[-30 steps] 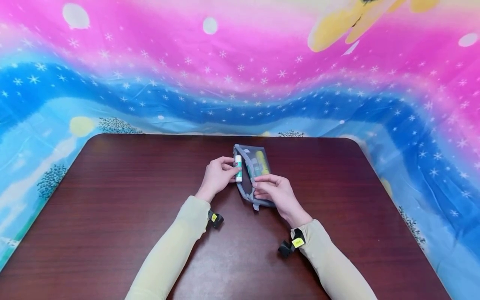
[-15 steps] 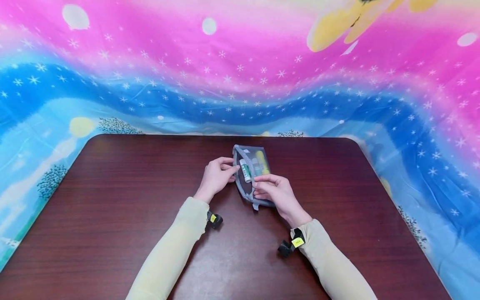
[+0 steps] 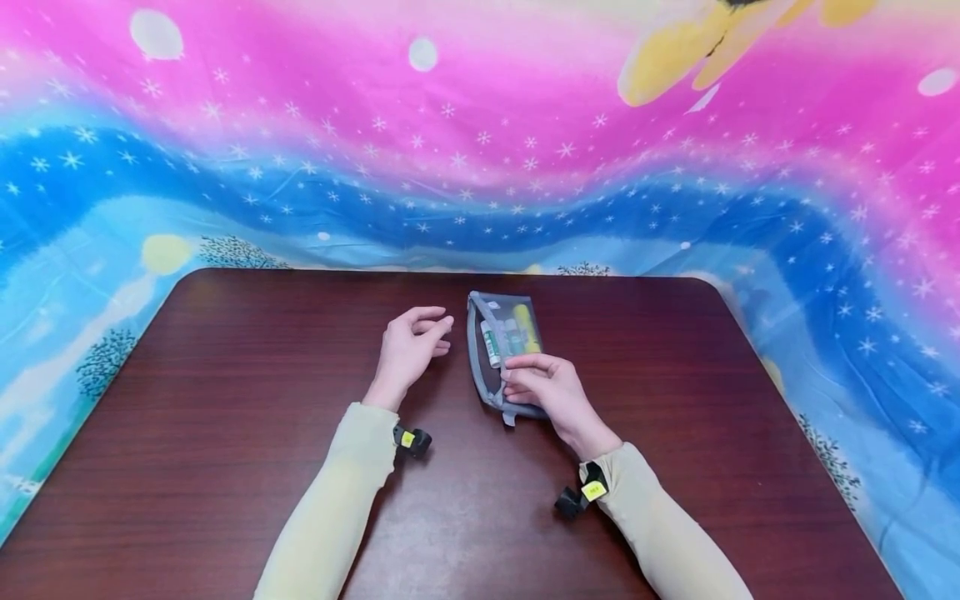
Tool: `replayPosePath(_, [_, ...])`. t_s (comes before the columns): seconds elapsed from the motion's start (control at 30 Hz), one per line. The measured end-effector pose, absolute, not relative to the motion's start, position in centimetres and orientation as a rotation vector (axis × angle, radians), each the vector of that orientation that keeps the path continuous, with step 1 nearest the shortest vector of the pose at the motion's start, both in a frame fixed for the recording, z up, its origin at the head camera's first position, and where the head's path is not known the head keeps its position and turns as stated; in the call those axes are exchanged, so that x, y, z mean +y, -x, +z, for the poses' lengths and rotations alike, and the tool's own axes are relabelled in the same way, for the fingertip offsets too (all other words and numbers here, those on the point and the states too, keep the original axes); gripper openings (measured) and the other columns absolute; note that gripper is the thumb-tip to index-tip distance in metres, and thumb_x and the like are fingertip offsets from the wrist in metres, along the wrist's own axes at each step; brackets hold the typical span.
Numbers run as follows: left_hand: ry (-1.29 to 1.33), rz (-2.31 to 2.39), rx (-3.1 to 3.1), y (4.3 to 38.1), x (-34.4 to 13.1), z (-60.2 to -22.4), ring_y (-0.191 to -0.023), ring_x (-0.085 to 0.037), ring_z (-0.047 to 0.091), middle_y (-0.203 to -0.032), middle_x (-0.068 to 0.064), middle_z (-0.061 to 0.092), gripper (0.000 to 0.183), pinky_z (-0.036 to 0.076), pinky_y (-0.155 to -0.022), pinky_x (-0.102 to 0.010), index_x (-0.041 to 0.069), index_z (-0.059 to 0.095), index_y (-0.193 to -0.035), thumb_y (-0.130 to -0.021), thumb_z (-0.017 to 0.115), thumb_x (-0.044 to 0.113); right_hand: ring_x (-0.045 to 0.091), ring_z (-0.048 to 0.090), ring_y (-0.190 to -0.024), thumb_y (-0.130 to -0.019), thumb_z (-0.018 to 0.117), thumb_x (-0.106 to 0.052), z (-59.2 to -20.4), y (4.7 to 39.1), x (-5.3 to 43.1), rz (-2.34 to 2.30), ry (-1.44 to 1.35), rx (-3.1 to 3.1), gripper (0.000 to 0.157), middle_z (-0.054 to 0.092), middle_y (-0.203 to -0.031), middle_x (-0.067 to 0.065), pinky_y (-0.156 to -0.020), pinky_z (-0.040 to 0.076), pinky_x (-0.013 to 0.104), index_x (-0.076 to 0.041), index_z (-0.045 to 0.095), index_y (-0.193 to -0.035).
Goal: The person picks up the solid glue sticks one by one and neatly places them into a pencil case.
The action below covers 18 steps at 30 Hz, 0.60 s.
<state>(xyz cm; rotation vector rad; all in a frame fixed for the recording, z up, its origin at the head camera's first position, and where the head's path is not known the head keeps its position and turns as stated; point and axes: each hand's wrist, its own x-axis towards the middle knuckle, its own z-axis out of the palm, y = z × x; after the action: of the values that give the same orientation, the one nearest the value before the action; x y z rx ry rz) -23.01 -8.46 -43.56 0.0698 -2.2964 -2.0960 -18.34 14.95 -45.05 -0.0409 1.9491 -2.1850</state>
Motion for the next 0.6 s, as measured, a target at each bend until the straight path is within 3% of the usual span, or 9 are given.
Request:
replayPosePath(0.27, [-0.046,-2.105,-2.237,22.8,-9.1,-42.9,-0.092,-0.044,0.071,-0.106,-0.015,0.074,0.033,0.061,-0.073,-0.033,0.008,0.069,-0.127,-0.097,0.073,0.02,0.023,0.073,-0.086,-0.094,0.071,-0.004,-45.3,18.4,14.6,-2.083,0.122,1.944,0.029,0.073,-0.109,0.017,-0.082,0.059,0.041,0.009,0.068,-0.121])
replayPosePath(0.6, [0.012,-2.081,-2.195,23.0,-9.6,-42.3,-0.091,-0.038,0.073,-0.108,-0.011,0.074,0.034,0.061,-0.074,-0.033,0.01,0.068,-0.128,-0.097,0.073,0.024,0.024,0.066,-0.113,-0.095,0.075,-0.024,-45.0,18.2,14.5,-1.821,0.215,2.03,0.048,0.064,-0.134,0.014,-0.096,0.053,0.039,-0.001,0.064,-0.136])
